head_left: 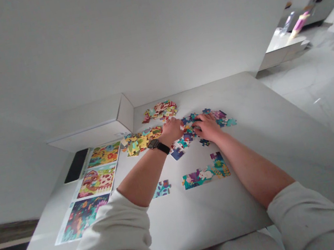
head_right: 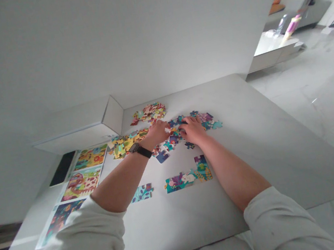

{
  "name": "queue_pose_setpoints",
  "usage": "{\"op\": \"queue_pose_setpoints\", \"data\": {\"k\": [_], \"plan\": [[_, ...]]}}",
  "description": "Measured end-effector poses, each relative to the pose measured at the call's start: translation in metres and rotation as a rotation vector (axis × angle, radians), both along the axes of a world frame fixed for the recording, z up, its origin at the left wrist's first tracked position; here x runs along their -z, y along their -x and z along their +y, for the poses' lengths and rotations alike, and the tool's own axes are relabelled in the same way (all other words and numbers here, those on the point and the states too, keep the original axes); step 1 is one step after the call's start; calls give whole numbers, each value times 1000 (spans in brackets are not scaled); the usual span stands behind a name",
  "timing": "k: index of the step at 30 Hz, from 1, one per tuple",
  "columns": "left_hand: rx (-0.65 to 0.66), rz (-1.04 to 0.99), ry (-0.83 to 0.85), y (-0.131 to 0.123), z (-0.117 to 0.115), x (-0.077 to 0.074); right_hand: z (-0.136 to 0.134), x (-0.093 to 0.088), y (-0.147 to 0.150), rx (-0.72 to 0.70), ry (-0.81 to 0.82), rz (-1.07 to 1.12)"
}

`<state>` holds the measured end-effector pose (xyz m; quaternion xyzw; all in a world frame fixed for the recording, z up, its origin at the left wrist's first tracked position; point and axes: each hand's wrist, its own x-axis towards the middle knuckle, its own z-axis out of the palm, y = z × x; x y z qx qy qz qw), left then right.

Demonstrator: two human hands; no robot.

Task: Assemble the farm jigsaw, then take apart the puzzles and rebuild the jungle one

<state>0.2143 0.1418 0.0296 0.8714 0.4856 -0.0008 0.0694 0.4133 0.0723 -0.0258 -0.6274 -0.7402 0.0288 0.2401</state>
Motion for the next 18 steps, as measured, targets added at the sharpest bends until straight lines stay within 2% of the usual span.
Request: {"op": "queue_pose_setpoints", "data": {"k": [9,18], "plan": [[60,21,7,1,6,3,3,2,1,-2,20,41],[60,22,-44,1,1,5,4,4,3,27,-2,52]]}}
